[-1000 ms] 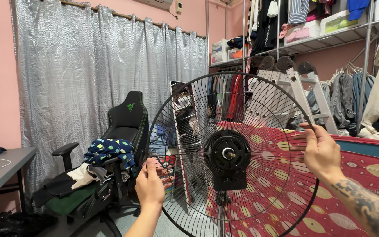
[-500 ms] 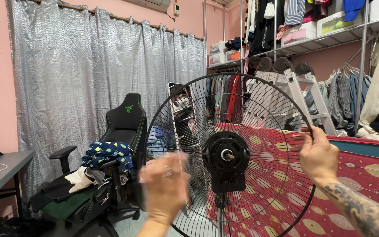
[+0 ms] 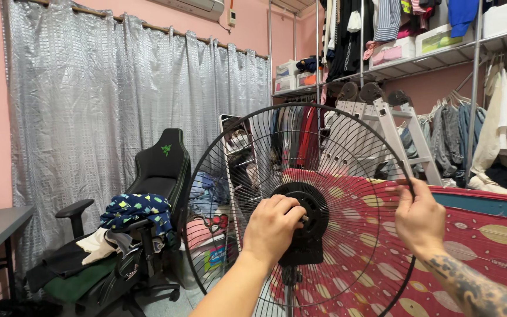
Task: The person assembles a standing fan by hand. They attach the fan motor to the pole, secure it with a knob, then fit the front grille and tighten the central cap.
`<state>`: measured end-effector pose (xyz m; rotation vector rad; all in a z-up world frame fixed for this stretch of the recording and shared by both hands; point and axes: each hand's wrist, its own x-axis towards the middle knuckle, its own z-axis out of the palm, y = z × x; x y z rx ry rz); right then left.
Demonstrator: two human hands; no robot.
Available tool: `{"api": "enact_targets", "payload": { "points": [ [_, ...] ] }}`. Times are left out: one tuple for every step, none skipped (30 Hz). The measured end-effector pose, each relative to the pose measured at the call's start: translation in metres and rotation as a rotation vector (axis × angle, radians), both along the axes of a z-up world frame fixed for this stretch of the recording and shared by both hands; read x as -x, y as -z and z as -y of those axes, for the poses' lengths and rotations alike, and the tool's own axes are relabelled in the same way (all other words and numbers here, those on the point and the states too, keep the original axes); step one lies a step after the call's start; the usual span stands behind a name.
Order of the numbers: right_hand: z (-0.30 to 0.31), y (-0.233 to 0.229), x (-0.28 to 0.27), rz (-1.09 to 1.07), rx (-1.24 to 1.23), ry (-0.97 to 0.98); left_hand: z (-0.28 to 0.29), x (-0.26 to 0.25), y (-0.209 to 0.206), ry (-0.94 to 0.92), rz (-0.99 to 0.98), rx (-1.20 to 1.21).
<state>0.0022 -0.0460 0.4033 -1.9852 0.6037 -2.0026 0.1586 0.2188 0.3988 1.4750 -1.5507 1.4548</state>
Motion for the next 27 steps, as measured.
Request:
{"api": "enact_targets", "payload": {
  "points": [
    [-0.003,-0.001,0.0,0.038,0.047,-0.031,0.002,-0.001,-0.001,-0.027,0.052,0.002],
    [-0.008,-0.001,0.001,0.073,0.091,-0.064,0.003,-0.002,-0.001,-0.056,0.102,0.001],
    [-0.015,-0.001,0.003,0.062,0.229,0.021,0.003,-0.002,0.0,-0.084,0.152,0.001],
    [-0.024,0.0,0.004,0.052,0.368,0.105,0.003,-0.002,0.0,-0.107,0.166,0.002],
    [-0.034,0.001,0.005,0.041,0.506,0.189,0.004,-0.001,0.002,-0.13,0.18,0.004],
    [-0.046,0.002,0.005,-0.021,0.576,0.127,0.004,-0.001,0.002,-0.155,0.194,0.006],
    [-0.058,0.003,0.004,-0.083,0.645,0.064,0.003,-0.001,0.002,-0.165,0.197,0.013],
    [-0.07,0.004,0.001,-0.146,0.713,0.002,0.003,-0.001,0.003,-0.173,0.201,0.02],
    [-0.082,0.003,-0.004,-0.215,0.755,-0.002,0.003,-0.001,0.004,-0.181,0.205,0.028],
    [-0.092,0.002,-0.008,-0.287,0.796,-0.006,0.003,-0.001,0.004,-0.191,0.209,0.03],
    [-0.1,0.001,-0.012,-0.36,0.835,-0.01,0.003,-0.001,0.004,-0.201,0.212,0.033],
    [-0.108,0.0,-0.017,-0.391,0.803,-0.038,0.003,-0.002,0.005,-0.214,0.217,0.035],
    [-0.114,-0.002,-0.022,-0.422,0.77,-0.066,0.004,-0.002,0.005,-0.235,0.218,0.023],
    [-0.118,-0.003,-0.026,-0.453,0.738,-0.098,0.004,-0.003,0.006,-0.26,0.219,0.011],
    [-0.121,-0.004,-0.029,-0.457,0.725,-0.099,0.004,-0.003,0.006,-0.284,0.219,-0.001],
    [-0.122,-0.005,-0.031,-0.462,0.713,-0.099,0.004,-0.004,0.006,-0.283,0.216,0.009],
    [-0.123,-0.005,-0.033,-0.468,0.701,-0.1,0.004,-0.005,0.006,-0.281,0.212,0.02],
    [-0.123,-0.005,-0.034,-0.469,0.701,-0.094,0.005,-0.006,0.006,-0.276,0.208,0.033],
    [-0.123,-0.004,-0.035,-0.471,0.701,-0.089,0.005,-0.006,0.007,-0.272,0.207,0.033],
    [-0.124,-0.003,-0.036,-0.471,0.701,-0.084,0.004,-0.007,0.008,-0.268,0.207,0.033],
    [-0.124,-0.002,-0.037,-0.474,0.698,-0.079,0.003,-0.007,0.01,-0.264,0.206,0.033],
    [-0.124,-0.001,-0.036,-0.477,0.695,-0.073,0.004,-0.007,0.01,-0.267,0.202,0.035],
    [-0.123,-0.001,-0.036,-0.48,0.691,-0.068,0.005,-0.007,0.011,-0.27,0.199,0.037],
    [-0.124,-0.001,-0.035,-0.481,0.692,-0.067,0.006,-0.007,0.012,-0.274,0.196,0.039],
    [-0.125,-0.001,-0.034,-0.481,0.693,-0.067,0.006,-0.007,0.012,-0.281,0.191,0.035],
    [-0.125,-0.002,-0.033,-0.481,0.694,-0.065,0.007,-0.006,0.013,-0.288,0.187,0.031],
    [-0.127,-0.003,-0.032,-0.502,0.667,-0.075,0.007,-0.005,0.013,-0.294,0.183,0.028]
  ]
}}
